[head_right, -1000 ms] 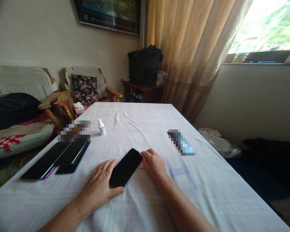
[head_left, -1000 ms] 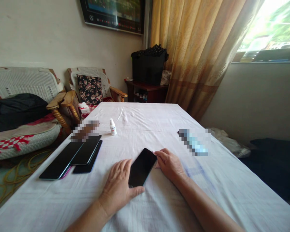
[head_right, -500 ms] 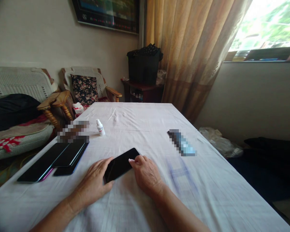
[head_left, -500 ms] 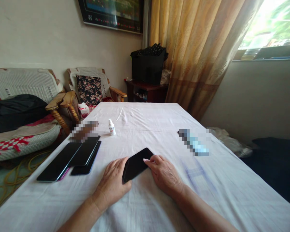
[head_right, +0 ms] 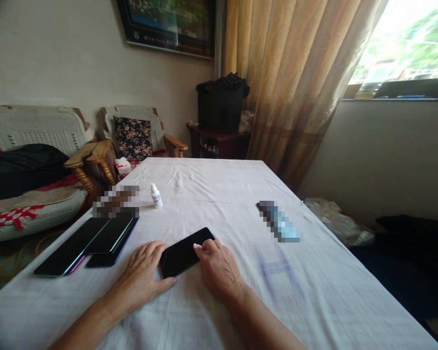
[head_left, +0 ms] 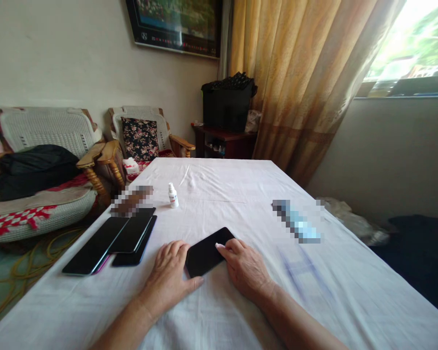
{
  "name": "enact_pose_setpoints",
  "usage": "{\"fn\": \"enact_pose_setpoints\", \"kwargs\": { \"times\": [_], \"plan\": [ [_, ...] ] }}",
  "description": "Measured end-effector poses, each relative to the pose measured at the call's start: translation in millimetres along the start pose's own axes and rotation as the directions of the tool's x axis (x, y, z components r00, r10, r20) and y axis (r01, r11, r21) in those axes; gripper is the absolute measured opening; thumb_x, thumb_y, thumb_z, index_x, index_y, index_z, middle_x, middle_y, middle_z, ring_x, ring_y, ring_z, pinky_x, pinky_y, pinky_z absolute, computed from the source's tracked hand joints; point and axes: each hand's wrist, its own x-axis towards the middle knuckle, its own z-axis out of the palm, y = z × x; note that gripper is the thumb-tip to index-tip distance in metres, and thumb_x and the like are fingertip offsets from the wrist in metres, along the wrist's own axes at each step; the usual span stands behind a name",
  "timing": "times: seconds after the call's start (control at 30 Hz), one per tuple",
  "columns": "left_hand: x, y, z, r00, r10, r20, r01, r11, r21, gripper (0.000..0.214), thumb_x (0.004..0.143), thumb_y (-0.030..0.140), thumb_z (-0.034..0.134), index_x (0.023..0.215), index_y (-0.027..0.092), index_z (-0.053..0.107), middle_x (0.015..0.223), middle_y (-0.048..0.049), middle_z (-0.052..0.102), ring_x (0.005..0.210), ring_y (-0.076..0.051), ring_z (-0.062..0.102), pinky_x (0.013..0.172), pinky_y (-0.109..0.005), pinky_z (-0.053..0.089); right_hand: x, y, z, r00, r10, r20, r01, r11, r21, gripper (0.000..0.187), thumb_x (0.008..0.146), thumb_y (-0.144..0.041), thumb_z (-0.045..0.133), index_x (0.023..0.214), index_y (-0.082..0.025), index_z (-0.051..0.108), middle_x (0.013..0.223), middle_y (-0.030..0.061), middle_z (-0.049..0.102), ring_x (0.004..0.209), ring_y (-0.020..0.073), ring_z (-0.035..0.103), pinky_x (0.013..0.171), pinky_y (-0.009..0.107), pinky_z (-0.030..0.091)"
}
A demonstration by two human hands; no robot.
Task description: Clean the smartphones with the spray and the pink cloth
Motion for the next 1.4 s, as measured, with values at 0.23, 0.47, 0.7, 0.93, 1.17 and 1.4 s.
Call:
{"fn": "enact_pose_setpoints", "kwargs": {
  "times": [0.23,0.47,0.7,0.93,1.17,1.4],
  "plan": [
    [6,-7,3.7,0.997,-0.012,0.081,0.014,0.999,-0.031,0.069,0.069,0.042,0.068,0.131,0.016,0.051,0.142,-0.0165,0.046,0.136,-0.035,0.037,0.113,-0.049,0.028,1,16,-11,0.971,0.236,0.043,-0.236,0.972,-0.015,0.047,0.088,-0.007,0.045,0.128,-0.025,0.063,0.111,0.0087,0.063,0.099,0.0220,0.060,0.080,0.030,0.047],
    [11,-16,6.5,0.993,0.061,0.102,-0.057,0.998,-0.039,0.068,0.071,0.039,0.067,0.133,0.018,0.049,0.148,-0.0157,0.042,0.140,-0.035,0.033,0.115,-0.052,0.026,1,1,-12,0.978,0.189,0.090,-0.184,0.981,-0.065,0.047,0.088,-0.009,0.046,0.132,-0.021,0.059,0.111,0.0101,0.063,0.098,0.0221,0.060,0.078,0.029,0.046],
    [11,-17,4.7,0.988,0.086,0.129,-0.080,0.995,-0.055,0.071,0.071,0.036,0.066,0.136,0.015,0.046,0.151,-0.0162,0.039,0.142,-0.034,0.030,0.116,-0.053,0.023,3,-4,-10,0.996,0.055,0.072,-0.055,0.998,0.007,0.046,0.088,-0.011,0.047,0.130,-0.022,0.060,0.112,0.0087,0.064,0.094,0.0223,0.060,0.079,0.032,0.046],
    [10,-19,6.6,0.988,0.085,0.131,-0.082,0.996,-0.033,0.072,0.072,0.036,0.064,0.138,0.016,0.045,0.152,-0.0151,0.039,0.142,-0.033,0.030,0.117,-0.053,0.023,-11,-2,0,0.993,-0.013,-0.114,0.020,0.998,0.057,0.043,0.090,-0.026,0.055,0.132,-0.019,0.059,0.132,0.0095,0.060,0.124,0.0286,0.047,0.100,0.042,0.039],
    [9,-22,8.8,0.985,0.092,0.145,-0.092,0.996,-0.005,0.073,0.074,0.038,0.063,0.140,0.014,0.043,0.152,-0.0150,0.038,0.143,-0.033,0.029,0.117,-0.053,0.023,-10,1,4,0.983,0.140,-0.119,-0.137,0.990,0.030,0.040,0.092,-0.032,0.055,0.131,-0.022,0.060,0.134,0.0067,0.060,0.123,0.0298,0.049,0.100,0.046,0.040],
    [9,-29,18.1,0.987,0.134,0.092,-0.135,0.991,0.006,0.073,0.076,0.040,0.063,0.141,0.016,0.041,0.153,-0.0138,0.037,0.142,-0.033,0.030,0.117,-0.052,0.023,-13,11,2,0.971,0.213,-0.112,-0.214,0.977,-0.002,0.041,0.093,-0.028,0.052,0.132,-0.019,0.059,0.135,0.0089,0.058,0.124,0.0308,0.047,0.100,0.047,0.042]
  ]
}}
